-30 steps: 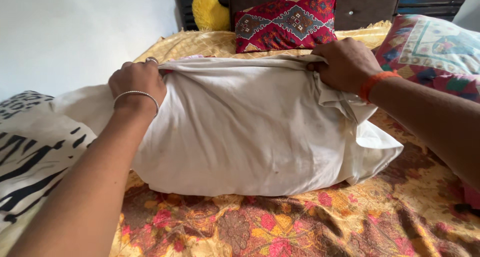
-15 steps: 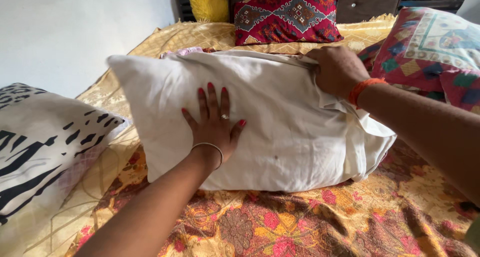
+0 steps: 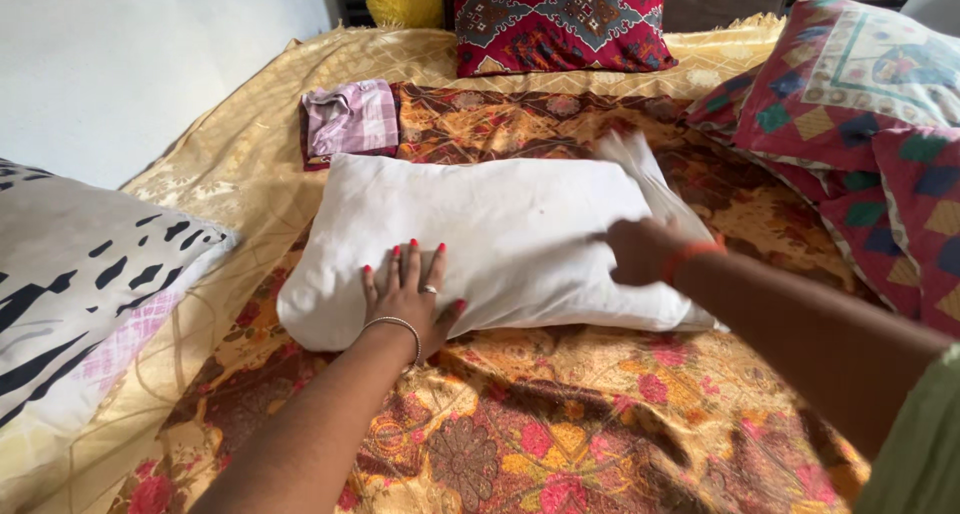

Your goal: The person inserts a pillow into a white pillowcase on a bed. They align the pillow, tuck it into the case, smooth the fabric, and adjust the corners to fit properly.

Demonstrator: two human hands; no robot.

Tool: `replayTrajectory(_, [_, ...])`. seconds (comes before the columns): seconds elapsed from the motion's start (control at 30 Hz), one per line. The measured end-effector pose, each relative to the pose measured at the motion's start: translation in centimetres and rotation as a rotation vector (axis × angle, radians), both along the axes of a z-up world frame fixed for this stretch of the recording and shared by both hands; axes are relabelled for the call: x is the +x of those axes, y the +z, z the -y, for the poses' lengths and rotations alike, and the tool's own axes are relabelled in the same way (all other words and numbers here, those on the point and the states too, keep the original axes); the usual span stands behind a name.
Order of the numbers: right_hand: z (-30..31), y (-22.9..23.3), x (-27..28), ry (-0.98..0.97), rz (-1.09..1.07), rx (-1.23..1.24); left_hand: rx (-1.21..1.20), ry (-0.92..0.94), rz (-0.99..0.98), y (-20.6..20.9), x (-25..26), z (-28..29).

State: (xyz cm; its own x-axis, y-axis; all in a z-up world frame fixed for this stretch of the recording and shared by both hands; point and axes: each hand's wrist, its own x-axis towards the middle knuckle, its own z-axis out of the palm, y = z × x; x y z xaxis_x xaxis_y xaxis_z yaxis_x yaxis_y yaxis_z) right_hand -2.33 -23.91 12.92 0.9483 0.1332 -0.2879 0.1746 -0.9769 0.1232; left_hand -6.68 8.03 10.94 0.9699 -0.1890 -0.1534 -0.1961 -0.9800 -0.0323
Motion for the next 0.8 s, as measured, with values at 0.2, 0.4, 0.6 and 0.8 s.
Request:
replayTrajectory(0.2, [0.0,-3.0,-2.8,0.006,0.049,0.136,0.088,0.011,-0.153,1.2,-0.7,0.6])
replayTrajectory(0.4, [-0.8,-2.2,-4.1,-0.015,0.028,0.136,0.395,-0.110,0.137,-1.5,0.8,-0.2])
replayTrajectory(0.6, [-1.0,-3.3,-5.4,-0.125,-0.049,0.017,0.272,-0.098,0.417,-5.4,3.3,-1.4])
replayTrajectory(0.8, [-1.3,-6.1,-6.0,-0.010,0.248,-0.167,0.358,-0.212,0.525,-6.8,6.2,-3.3])
